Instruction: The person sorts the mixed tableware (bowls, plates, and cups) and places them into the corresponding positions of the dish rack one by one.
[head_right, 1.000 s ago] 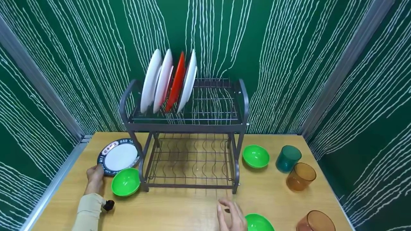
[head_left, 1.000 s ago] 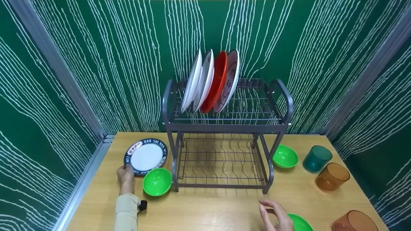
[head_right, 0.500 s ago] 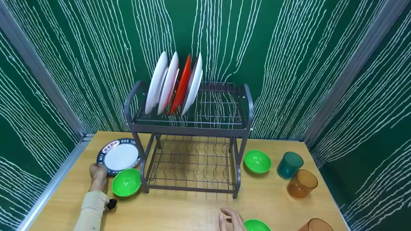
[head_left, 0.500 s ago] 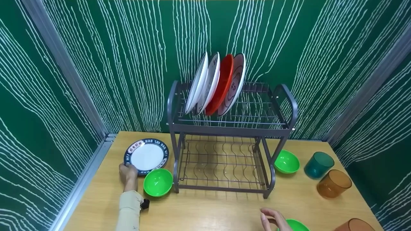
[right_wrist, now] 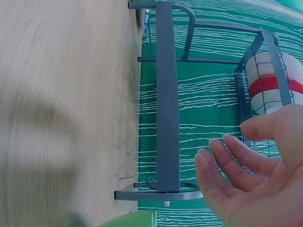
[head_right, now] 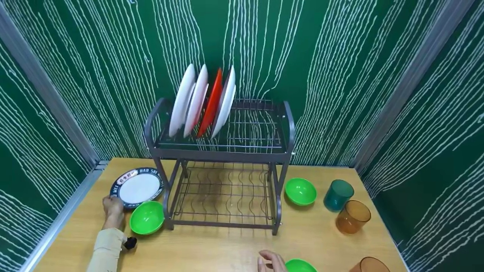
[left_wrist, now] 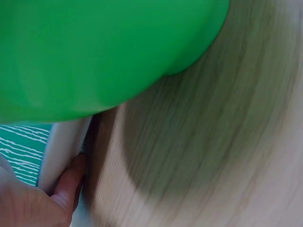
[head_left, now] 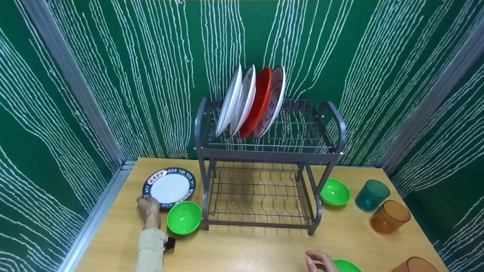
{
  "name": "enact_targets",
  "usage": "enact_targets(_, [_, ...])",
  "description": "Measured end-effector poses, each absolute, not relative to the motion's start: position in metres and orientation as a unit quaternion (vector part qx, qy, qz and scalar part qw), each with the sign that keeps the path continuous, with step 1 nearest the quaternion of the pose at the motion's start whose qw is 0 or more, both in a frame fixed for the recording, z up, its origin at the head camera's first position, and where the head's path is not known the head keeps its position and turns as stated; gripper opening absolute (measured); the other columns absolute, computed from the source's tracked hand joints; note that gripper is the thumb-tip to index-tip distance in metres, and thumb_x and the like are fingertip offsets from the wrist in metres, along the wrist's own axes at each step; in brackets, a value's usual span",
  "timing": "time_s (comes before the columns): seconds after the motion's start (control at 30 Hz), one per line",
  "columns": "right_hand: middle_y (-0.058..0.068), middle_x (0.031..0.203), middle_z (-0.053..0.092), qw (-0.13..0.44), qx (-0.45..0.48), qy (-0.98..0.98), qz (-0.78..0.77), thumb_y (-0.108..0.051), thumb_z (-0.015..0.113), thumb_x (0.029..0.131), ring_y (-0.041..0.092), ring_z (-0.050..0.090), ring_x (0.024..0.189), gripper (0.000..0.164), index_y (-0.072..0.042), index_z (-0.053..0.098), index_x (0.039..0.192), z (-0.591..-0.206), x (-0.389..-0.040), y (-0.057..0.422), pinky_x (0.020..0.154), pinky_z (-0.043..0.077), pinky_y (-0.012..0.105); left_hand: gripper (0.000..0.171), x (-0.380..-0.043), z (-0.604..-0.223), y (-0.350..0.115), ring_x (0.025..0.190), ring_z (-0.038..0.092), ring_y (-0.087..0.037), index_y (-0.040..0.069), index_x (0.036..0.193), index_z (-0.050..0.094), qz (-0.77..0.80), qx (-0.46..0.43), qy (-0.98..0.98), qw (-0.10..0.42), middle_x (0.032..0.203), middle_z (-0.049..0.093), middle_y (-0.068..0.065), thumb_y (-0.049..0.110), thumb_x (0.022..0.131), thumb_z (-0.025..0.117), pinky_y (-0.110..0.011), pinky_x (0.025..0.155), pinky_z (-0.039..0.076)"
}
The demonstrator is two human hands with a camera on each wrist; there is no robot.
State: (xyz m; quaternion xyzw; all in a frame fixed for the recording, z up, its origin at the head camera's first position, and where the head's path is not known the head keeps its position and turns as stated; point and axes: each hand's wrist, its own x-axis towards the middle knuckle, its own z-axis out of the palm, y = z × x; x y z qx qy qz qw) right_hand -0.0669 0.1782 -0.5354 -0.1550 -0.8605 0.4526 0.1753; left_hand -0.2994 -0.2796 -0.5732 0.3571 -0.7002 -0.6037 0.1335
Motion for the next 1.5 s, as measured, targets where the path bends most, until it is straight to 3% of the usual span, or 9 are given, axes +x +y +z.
enact_targets(0.27, [0.007,0.097,0.067,0.164,-0.143,-0.855,0.471,-0.007,0.064,0.089,0.004,0.059,0.086,0.013,0.0,0.066,0.1,-0.543,-0.068,0.176,0.071,0.054,0.023,0.047,-0.295,-0.572,-0.288,0.134,0.032,-0.037,-0.003,0.144,0.026,-0.615,0.368,-0.675,0.172,0.145,0.034,-0.026,0.02,0.103,0.018,-0.043,0.111,0.026])
enact_targets(0.4, [0.008,0.1,0.067,0.149,-0.138,-0.852,0.483,-0.01,0.063,0.091,0.011,0.061,0.092,0.017,0.001,0.064,0.103,-0.543,-0.07,0.176,0.074,0.053,0.024,0.047,-0.29,-0.57,-0.294,0.135,0.031,-0.035,-0.001,0.145,0.024,-0.631,0.383,-0.643,0.202,0.146,0.033,-0.025,0.021,0.104,0.018,-0.04,0.111,0.026])
enact_targets(0.57, [0.009,0.102,0.066,0.111,-0.153,-0.847,0.497,-0.016,0.061,0.092,0.02,0.061,0.098,0.021,0.0,0.062,0.107,-0.541,-0.072,0.173,0.077,0.052,0.024,0.05,-0.276,-0.559,-0.3,0.141,0.02,-0.026,0.005,0.149,0.015,-0.671,0.374,-0.606,0.207,0.154,0.02,-0.017,0.026,0.104,0.012,-0.033,0.113,0.023])
enact_targets(0.8, [0.009,0.103,0.067,0.081,-0.156,-0.82,0.545,-0.014,0.065,0.09,0.008,0.061,0.092,0.022,0.0,0.061,0.107,-0.548,-0.075,0.167,0.077,0.051,0.022,0.046,-0.247,-0.543,-0.305,0.134,0.032,-0.022,0.005,0.143,0.023,-0.714,0.343,-0.556,0.252,0.145,0.031,-0.015,0.028,0.104,0.012,-0.026,0.108,0.031])
enact_targets(1.0, [0.009,0.102,0.067,0.057,-0.163,-0.798,0.578,-0.018,0.065,0.09,0.014,0.062,0.093,0.027,0.001,0.061,0.11,-0.553,-0.081,0.158,0.078,0.05,0.024,0.05,-0.214,-0.53,-0.306,0.135,0.03,-0.021,0.008,0.146,0.022,-0.718,0.341,-0.558,0.237,0.146,0.029,-0.013,0.032,0.104,0.012,-0.026,0.109,0.029])
enact_targets(1.2, [0.008,0.102,0.067,0.055,-0.153,-0.771,0.615,-0.022,0.066,0.09,0.011,0.062,0.093,0.03,0.0,0.061,0.11,-0.555,-0.086,0.15,0.08,0.05,0.022,0.051,-0.193,-0.521,-0.296,0.135,0.032,-0.019,0.012,0.147,0.024,-0.699,0.352,-0.582,0.221,0.148,0.032,-0.01,0.035,0.103,0.012,-0.028,0.109,0.03])
enact_targets(1.33, [0.01,0.104,0.066,0.049,-0.134,-0.757,0.638,-0.023,0.066,0.09,0.012,0.062,0.093,0.032,0.001,0.06,0.111,-0.557,-0.09,0.145,0.079,0.051,0.023,0.051,-0.183,-0.518,-0.287,0.131,0.035,-0.023,0.007,0.143,0.028,-0.687,0.345,-0.599,0.225,0.142,0.036,-0.012,0.035,0.103,0.012,-0.034,0.109,0.03])
enact_targets(1.5, [0.014,0.106,0.063,0.038,-0.102,-0.74,0.664,-0.02,0.064,0.091,0.014,0.062,0.093,0.035,0.006,0.057,0.114,-0.555,-0.095,0.14,0.079,0.052,0.025,0.051,-0.172,-0.515,-0.277,0.137,0.027,-0.025,0.005,0.145,0.025,-0.686,0.338,-0.605,0.22,0.148,0.031,-0.015,0.034,0.104,0.015,-0.036,0.113,0.023])
